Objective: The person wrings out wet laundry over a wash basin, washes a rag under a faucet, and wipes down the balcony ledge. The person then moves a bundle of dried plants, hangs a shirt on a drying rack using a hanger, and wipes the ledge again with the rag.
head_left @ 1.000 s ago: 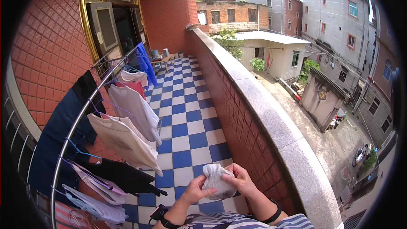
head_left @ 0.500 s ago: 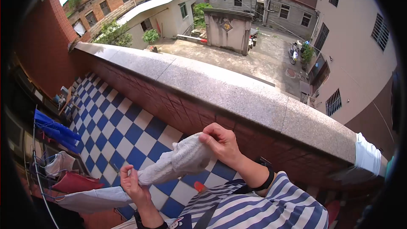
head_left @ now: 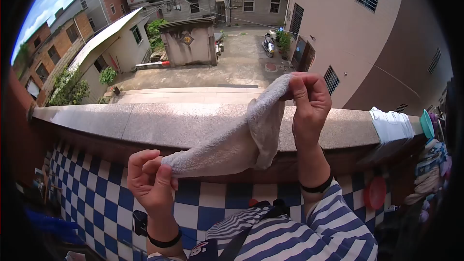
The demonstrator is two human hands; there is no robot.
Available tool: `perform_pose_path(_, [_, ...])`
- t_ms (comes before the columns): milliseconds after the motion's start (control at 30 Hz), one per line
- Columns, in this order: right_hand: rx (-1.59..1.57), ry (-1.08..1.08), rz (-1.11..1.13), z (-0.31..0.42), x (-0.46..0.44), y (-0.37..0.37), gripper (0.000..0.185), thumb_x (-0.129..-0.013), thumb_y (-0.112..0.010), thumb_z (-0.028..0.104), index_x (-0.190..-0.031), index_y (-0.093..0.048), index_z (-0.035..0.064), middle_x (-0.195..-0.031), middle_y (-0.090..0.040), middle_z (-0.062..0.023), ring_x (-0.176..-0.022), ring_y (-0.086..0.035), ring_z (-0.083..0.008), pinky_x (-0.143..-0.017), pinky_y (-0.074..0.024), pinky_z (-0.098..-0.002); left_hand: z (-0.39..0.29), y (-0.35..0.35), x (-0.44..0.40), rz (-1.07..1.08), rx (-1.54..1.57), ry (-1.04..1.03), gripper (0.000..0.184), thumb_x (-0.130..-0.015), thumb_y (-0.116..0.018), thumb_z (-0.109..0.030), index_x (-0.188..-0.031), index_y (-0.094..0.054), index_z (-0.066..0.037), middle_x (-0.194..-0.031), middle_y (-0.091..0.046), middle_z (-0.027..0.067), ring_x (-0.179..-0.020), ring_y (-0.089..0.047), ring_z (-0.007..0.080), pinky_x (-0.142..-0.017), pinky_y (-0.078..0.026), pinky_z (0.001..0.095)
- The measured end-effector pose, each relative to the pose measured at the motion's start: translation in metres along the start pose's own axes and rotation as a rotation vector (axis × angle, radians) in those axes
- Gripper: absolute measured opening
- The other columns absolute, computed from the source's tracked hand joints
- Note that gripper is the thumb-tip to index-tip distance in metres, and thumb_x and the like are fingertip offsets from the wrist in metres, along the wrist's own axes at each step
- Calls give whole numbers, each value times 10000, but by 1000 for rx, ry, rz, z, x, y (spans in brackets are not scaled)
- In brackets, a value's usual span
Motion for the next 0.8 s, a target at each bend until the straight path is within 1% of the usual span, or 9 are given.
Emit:
perform_pose_path(33, [74,-4,13,-23,-9,5,153,-879,-620,128,-874,-549,-7,-773,-610,-55,-681,-593,-103,-639,-499,-231,19,-4,-12,56,10,81,382,-850,-628,-68,-1188,-457,-20,-799,-630,87,-576,-534,59,-474,-409,173])
perform_pose_path(100, [374,-206,244,-71,-11,3,422,-861,-642,295,-1107,-521,-26,-1040,-593,-178,-884,-620,-250,-774,-488,-289,61,-18,-31,129,-60,221,464,-854,-597,-37,-1280,-414,-12,-913,-640,91,-707,-582,73,-570,-452,175])
perform_pose_path(167, [883,-23,443,-134,25,14,782,-819,-624,478,-1361,-320,3,-1376,-326,-258,-1166,-464,-419,-928,-417,-411,112,5,-11,199,-205,417,515,-854,-585,-29,-1326,-381,-17,-994,-632,94,-820,-595,89,-660,-471,181])
perform_pose_path(233, [1076,-92,876,-151,58,20,921,-800,-534,621,-1458,-134,116,-1485,-37,-240,-1323,-206,-471,-1041,-274,-505,147,42,27,105,-274,440,488,-847,-605,-49,-1295,-413,-28,-978,-641,93,-737,-616,101,-623,-483,194])
perform_pose_path(300, [1114,-21,1202,-169,92,22,825,-815,-466,650,-1442,-232,169,-1472,-98,-262,-1340,-162,-465,-1056,-210,-558,175,100,77,-109,-389,660,446,-850,-590,-50,-1265,-434,-2,-864,-654,91,-639,-603,104,-546,-449,182])
perform_pose_path(433, [1129,-20,1255,-173,103,7,732,-843,-420,640,-1418,-313,200,-1459,-140,-272,-1330,-157,-485,-1069,-172,-541,245,289,277,-587,-559,992,441,-815,-586,-27,-1230,-438,-34,-772,-631,87,-614,-596,129,-494,-470,241])
perform_pose_path(533, [1205,-37,1166,-177,106,-17,700,-845,-440,619,-1388,-374,182,-1446,-172,-282,-1321,-166,-496,-1064,-177,-546,241,346,414,-1010,-385,1324,343,-825,-534,-38,-1162,-477,-65,-782,-619,94,-650,-606,196,-516,-496,306])
perform_pose_path(633, [1217,-16,1095,-191,117,-67,700,-844,-445,614,-1384,-379,174,-1435,-186,-295,-1319,-172,-496,-1059,-182,-551,218,336,473,-1122,-216,1501,301,-820,-528,-65,-1119,-497,-69,-782,-619,93,-644,-601,197,-519,-496,299])
perform_pose_path(800, [1231,-33,1032,-220,147,-208,726,-850,-417,627,-1394,-358,149,-1428,-191,-318,-1318,-166,-507,-1061,-173,-550,216,381,461,-1144,-52,1508,239,-812,-518,-110,-1048,-531,-75,-782,-620,92,-634,-592,197,-524,-497,287])
Point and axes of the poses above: each hand's wrist, its own x-axis away from the middle knuckle, its own y-axis out of the back of the hand, z = x × y, the point moved 5 cm from there along -x, towards the middle knuckle
